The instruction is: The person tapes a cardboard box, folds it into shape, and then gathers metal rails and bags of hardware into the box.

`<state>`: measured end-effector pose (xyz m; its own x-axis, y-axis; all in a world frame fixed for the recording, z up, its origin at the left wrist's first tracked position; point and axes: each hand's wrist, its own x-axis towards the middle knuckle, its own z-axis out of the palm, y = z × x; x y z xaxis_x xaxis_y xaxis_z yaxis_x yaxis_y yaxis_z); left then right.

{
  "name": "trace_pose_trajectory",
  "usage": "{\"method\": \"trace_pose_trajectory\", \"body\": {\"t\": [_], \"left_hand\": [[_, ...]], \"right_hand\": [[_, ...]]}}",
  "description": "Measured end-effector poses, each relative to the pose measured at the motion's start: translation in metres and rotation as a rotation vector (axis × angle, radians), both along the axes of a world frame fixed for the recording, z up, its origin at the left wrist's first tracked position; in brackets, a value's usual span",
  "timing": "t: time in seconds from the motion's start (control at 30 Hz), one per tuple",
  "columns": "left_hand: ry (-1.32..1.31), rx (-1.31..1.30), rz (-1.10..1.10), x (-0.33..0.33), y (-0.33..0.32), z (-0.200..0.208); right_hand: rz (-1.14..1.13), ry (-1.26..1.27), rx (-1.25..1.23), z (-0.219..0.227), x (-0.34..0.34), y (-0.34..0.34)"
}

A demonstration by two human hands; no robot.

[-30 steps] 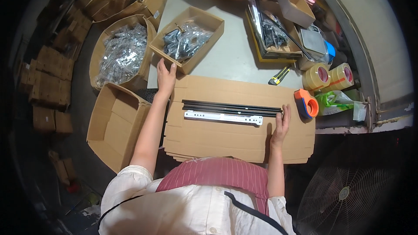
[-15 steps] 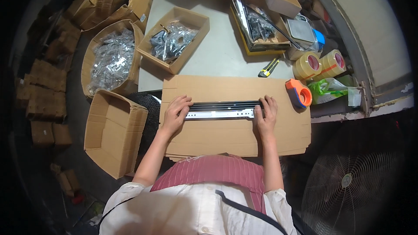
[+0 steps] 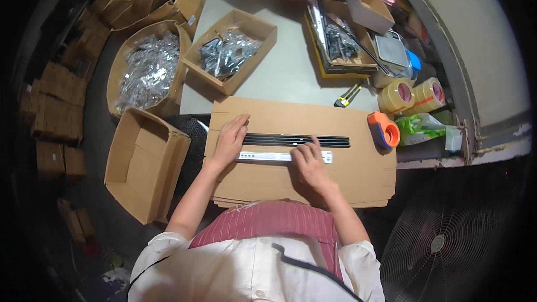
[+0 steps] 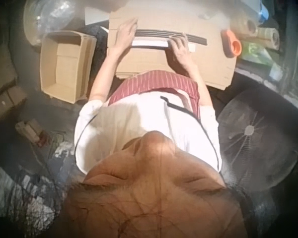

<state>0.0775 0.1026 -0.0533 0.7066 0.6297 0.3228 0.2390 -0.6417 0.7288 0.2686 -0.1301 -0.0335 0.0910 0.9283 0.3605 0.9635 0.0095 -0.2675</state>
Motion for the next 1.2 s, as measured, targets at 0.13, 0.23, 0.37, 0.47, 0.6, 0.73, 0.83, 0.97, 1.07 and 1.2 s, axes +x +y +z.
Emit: {"method": "trace_pose_trajectory", "body": {"t": [0.13,0.23,0.37,0.47,0.6,0.73,0.83,0.97,1.07,1.2], "left_hand": [[0.027,0.047,0.015,-0.004,-0.002,0.004],[0.044,0.301,-0.107,-0.001,-0.017,0.008],[0.083,0.275,-0.272,0.007,-0.043,-0.001],[0.062,0.281,-0.291,0.007,-0.052,0.000],[0.061,0.262,-0.329,-0.005,-0.057,-0.003],[0.042,0.333,-0.402,-0.019,-0.056,-0.003],[0.176,0.294,0.020,-0.041,-0.064,-0.005],[0.245,0.234,0.221,-0.053,-0.053,-0.013],[0.245,0.273,0.108,-0.043,-0.044,-0.014],[0.241,0.217,0.083,-0.029,-0.047,-0.012]], "right_hand": [[-0.089,-0.003,0.010,0.047,0.024,-0.017],[-0.199,0.042,0.050,0.060,0.050,-0.013],[-0.207,0.092,0.078,0.057,0.062,0.019],[-0.113,0.175,-0.003,0.036,0.056,0.042],[0.010,0.196,-0.049,0.020,0.034,0.059],[0.030,0.265,-0.096,0.011,0.022,0.054],[0.043,0.226,-0.051,0.008,0.022,0.042],[-0.157,0.220,0.018,0.005,0.006,0.022],[-0.222,0.285,0.118,-0.002,-0.005,0.019],[-0.229,0.241,0.186,-0.011,-0.006,0.027]]}}
